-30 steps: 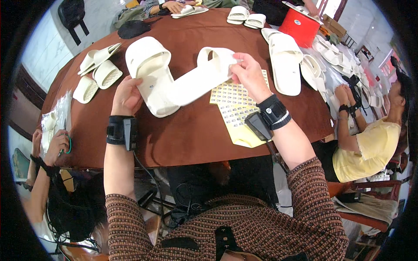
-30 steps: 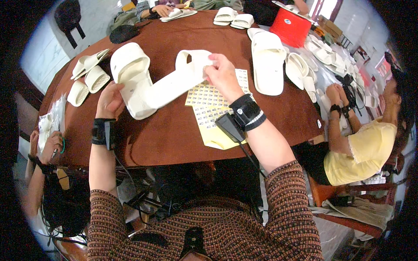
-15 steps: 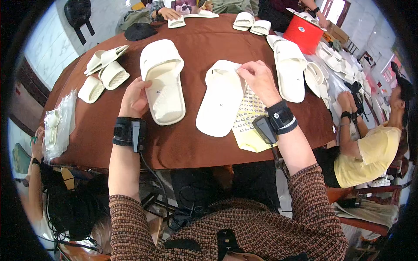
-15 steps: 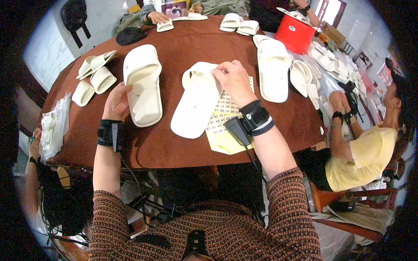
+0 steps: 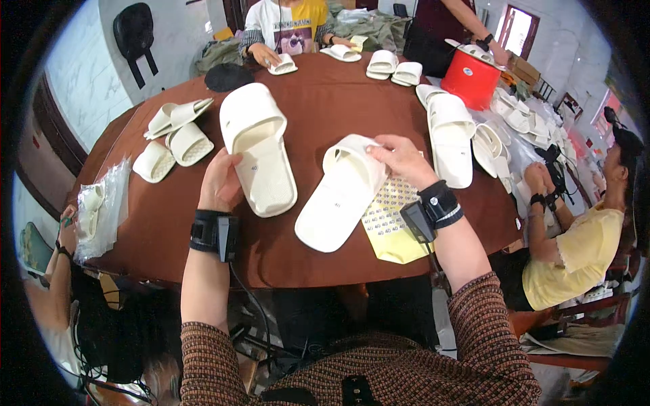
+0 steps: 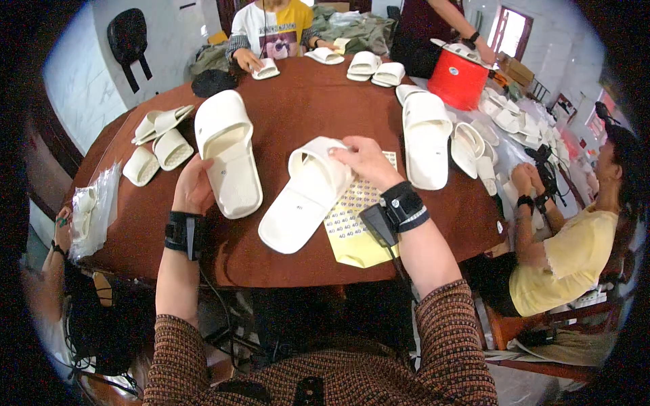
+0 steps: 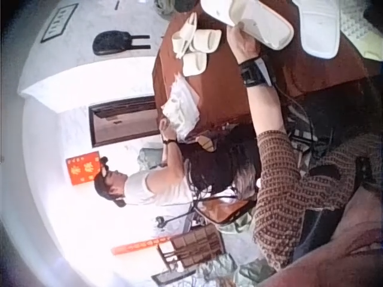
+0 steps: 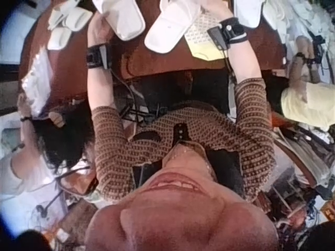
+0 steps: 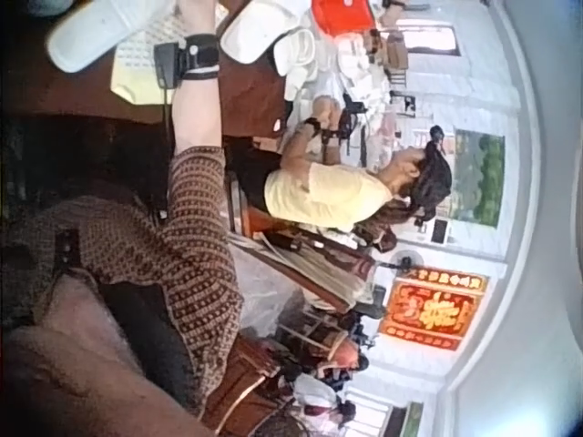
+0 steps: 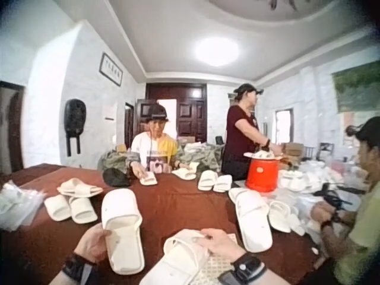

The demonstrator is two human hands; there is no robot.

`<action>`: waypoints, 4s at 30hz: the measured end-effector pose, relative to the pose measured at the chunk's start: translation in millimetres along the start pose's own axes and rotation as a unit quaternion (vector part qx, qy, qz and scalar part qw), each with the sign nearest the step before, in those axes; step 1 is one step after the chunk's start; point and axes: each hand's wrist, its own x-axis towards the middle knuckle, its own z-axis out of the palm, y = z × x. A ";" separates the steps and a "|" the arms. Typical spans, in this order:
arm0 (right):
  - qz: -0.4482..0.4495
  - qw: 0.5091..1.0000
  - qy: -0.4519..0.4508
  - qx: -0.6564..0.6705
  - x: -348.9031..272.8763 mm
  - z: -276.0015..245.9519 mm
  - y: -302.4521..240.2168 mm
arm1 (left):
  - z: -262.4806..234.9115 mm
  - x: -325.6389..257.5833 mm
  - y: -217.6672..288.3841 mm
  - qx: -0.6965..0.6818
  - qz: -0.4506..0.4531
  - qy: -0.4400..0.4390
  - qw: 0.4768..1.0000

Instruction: Sorting white slippers by size and applying size stickers to them.

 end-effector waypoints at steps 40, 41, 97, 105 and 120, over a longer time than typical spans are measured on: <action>0.039 0.935 -0.201 0.291 -19.4 37.0 -15.6 | 45.4 -20.8 -11.3 0.177 0.070 -0.067 0.979; 0.038 0.934 -0.200 0.292 -20.5 39.3 -15.9 | 45.0 -21.0 -12.5 0.186 0.083 -0.084 0.975; 0.017 0.901 0.177 0.395 22.6 -174.2 125.0 | 41.9 -18.2 -5.2 0.323 -0.028 -0.022 0.946; 0.058 0.910 0.208 0.353 -41.1 -143.1 87.6 | 25.3 -15.7 -7.6 0.298 -0.008 0.032 0.954; -0.080 0.930 0.071 0.351 -45.6 -99.0 -21.1 | -15.5 -14.5 49.2 0.520 0.119 0.182 0.826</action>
